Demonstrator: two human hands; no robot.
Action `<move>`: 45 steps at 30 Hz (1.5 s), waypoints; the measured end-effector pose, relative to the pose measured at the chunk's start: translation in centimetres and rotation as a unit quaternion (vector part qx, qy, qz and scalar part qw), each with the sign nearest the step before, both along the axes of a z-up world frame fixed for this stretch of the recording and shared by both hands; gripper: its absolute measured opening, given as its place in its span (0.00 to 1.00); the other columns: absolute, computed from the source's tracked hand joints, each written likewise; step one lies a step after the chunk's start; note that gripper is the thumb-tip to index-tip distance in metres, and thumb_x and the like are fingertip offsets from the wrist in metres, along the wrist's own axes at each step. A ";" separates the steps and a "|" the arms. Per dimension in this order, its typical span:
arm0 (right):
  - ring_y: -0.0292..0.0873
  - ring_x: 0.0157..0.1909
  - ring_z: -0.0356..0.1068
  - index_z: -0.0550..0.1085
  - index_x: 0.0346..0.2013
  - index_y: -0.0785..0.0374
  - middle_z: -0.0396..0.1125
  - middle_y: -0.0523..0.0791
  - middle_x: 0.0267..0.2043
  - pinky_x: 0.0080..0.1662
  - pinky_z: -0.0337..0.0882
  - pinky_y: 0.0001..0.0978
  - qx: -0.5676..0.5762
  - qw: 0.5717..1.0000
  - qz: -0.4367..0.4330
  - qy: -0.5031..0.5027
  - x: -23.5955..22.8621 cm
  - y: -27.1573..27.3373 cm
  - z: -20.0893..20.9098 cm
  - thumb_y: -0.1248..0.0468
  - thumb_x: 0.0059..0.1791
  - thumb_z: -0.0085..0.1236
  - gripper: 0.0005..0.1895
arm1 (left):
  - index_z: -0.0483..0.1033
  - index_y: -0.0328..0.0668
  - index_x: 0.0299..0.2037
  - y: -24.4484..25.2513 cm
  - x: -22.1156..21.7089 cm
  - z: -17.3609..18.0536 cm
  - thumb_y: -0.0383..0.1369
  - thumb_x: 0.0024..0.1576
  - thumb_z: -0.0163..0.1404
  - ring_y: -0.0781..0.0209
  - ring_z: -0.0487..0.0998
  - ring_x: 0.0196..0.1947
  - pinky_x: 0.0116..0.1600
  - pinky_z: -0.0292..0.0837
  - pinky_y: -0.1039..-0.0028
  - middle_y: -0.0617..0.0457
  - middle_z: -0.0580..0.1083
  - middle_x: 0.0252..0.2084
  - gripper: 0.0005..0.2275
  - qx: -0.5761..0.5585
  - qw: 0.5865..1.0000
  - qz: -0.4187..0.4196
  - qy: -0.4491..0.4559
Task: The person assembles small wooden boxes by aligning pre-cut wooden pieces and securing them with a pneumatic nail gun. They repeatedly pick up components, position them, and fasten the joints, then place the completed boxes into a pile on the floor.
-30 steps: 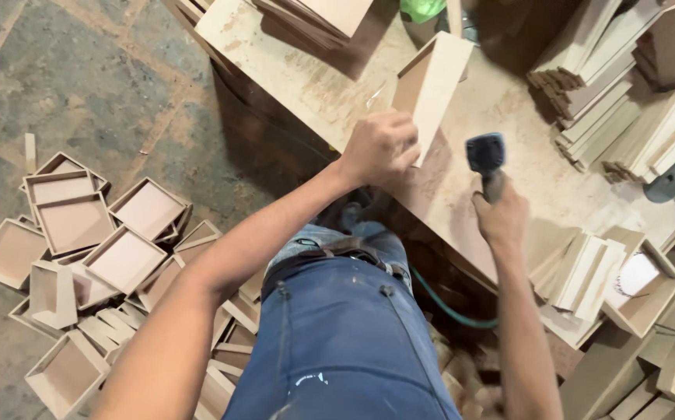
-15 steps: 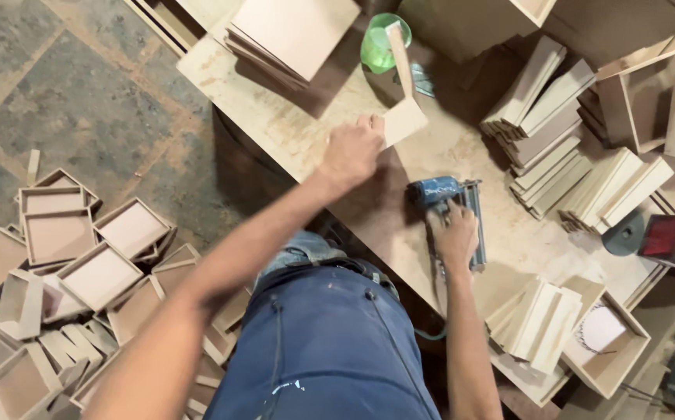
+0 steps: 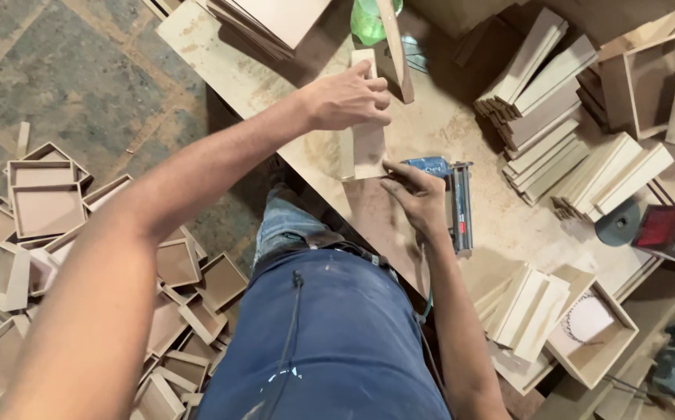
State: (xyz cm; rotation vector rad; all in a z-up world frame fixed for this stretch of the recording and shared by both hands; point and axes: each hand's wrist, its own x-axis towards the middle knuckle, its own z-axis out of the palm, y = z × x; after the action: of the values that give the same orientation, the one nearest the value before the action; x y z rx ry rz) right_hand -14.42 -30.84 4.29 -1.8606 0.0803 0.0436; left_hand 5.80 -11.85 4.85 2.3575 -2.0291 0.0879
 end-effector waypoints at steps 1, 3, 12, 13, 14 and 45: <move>0.32 0.42 0.75 0.80 0.52 0.65 0.78 0.44 0.44 0.47 0.75 0.24 -0.024 0.999 -0.022 0.007 0.1 0.5 0.0 0.72 0.47 0.68 0.18 | 0.75 0.52 0.47 0.2 0.2 -0.2 0.28 0.54 0.55 0.55 0.71 0.57 0.58 0.65 0.52 0.55 0.74 0.45 0.12 -0.019 1.000 0.006 -0.008; 0.33 0.42 0.75 0.80 0.50 0.66 0.78 0.45 0.42 0.46 0.75 0.24 -0.042 0.998 -0.023 -0.046 0.2 1.3 0.0 0.73 0.47 0.68 0.16 | 0.76 0.51 0.48 1.0 -0.5 -0.5 0.29 0.50 0.53 0.54 0.71 0.59 0.61 0.66 0.57 0.52 0.74 0.54 0.15 -0.167 0.980 0.055 -0.093; 0.42 0.42 0.75 0.81 0.46 0.67 0.75 0.49 0.43 0.45 0.74 0.29 -0.161 0.963 -0.026 -0.214 -0.2 2.1 0.0 0.75 0.45 0.69 0.15 | 0.77 0.34 0.42 4.2 -14.7 -1.4 0.26 0.55 0.58 0.49 0.77 0.34 0.39 0.75 0.62 0.46 0.74 0.36 0.08 -0.423 0.864 0.223 0.158; 0.43 0.41 0.75 0.81 0.46 0.66 0.75 0.49 0.43 0.45 0.74 0.29 -0.177 0.957 -0.026 -0.228 -0.1 2.2 0.0 0.75 0.44 0.69 0.15 | 0.77 0.33 0.45 4.3 -15.1 -1.6 0.25 0.55 0.58 0.50 0.78 0.35 0.40 0.75 0.63 0.46 0.74 0.37 0.09 -0.428 0.863 0.223 0.150; 0.43 0.42 0.75 0.81 0.46 0.66 0.75 0.49 0.43 0.45 0.74 0.30 -0.182 0.955 -0.024 -0.232 -0.2 2.3 0.0 0.76 0.44 0.69 0.16 | 0.77 0.32 0.47 4.3 -15.4 -1.8 0.24 0.56 0.58 0.50 0.78 0.36 0.40 0.76 0.64 0.46 0.74 0.37 0.10 -0.431 0.863 0.223 0.143; 0.40 0.24 0.69 0.72 0.38 0.74 0.68 0.47 0.26 0.29 0.70 0.31 0.044 0.961 -0.162 0.219 -6.0 -8.4 0.3 0.67 0.44 0.63 0.13 | 0.79 0.40 0.45 6.6 -11.7 -1.7 0.18 0.46 0.55 0.48 0.69 0.65 0.66 0.69 0.60 0.49 0.75 0.53 0.16 -0.366 0.903 0.129 0.184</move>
State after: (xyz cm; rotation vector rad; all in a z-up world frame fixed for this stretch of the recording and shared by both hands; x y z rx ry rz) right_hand -20.45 -39.21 4.58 -1.7005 0.6779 0.2273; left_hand -5.93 -5.22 3.15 1.9350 -1.2053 0.3191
